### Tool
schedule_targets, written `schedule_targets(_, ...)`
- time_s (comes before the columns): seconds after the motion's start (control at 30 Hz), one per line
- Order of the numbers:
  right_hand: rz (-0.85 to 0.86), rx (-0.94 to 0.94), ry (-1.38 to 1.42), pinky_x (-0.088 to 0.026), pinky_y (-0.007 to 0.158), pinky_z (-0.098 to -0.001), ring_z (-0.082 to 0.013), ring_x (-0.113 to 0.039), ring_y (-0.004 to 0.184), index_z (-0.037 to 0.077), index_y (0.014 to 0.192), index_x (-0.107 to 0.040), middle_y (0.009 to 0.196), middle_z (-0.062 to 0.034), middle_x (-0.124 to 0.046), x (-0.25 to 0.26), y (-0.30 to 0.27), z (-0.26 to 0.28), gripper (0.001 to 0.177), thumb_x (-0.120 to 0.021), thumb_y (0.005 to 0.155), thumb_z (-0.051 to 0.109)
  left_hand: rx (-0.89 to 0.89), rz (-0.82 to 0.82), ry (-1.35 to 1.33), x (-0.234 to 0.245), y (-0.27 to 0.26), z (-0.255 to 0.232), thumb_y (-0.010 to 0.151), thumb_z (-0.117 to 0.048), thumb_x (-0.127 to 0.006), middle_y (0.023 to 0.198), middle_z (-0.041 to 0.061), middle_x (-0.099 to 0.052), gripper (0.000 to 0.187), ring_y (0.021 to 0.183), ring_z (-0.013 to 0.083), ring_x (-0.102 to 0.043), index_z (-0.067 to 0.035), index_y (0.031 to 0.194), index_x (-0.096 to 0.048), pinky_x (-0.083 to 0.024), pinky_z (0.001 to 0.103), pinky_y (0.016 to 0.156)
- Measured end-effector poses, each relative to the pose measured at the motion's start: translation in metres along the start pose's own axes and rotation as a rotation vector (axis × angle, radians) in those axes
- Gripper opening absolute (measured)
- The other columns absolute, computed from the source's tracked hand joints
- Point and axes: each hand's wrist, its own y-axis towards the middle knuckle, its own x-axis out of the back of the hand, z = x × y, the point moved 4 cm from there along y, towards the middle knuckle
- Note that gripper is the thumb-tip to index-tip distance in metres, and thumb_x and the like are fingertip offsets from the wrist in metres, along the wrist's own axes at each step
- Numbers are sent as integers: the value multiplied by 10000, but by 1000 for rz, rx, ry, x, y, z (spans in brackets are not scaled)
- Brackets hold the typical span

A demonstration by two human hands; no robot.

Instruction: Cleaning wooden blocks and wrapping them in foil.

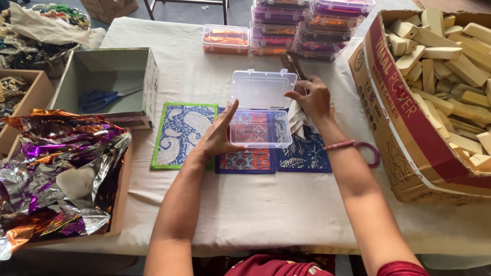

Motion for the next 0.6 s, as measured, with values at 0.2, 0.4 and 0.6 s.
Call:
schedule_targets(0.2,-171,-69,172,-587,867,-359,-282,-746,980,70,1056,-806,1085,-146,-759,3,-8,-38,330,-846,927,372,154,67,84,-2,8,11,451,-330,-1037,1668,244,-213,1532,1530,386,-255,-213,1635,-70,-264,441,1246)
schedule_targets(0.4,-290,389,140,-603,956,-391,-319,-727,1094,67,1017,-704,1196,-164,-710,56,-31,77,102,-779,962,110,305,112,50,-2,13,11,422,-397,-992,1626,203,-322,1586,1508,341,-329,-153,1649,-17,-281,380,1253)
schedule_targets(0.6,127,602,101,-585,957,-410,-313,-717,1103,68,1114,-653,1185,-138,-730,18,-40,98,234,-766,909,55,347,134,93,-2,7,-2,355,-375,-1020,1626,177,-316,1650,1513,334,-297,-183,1628,11,-249,382,1257)
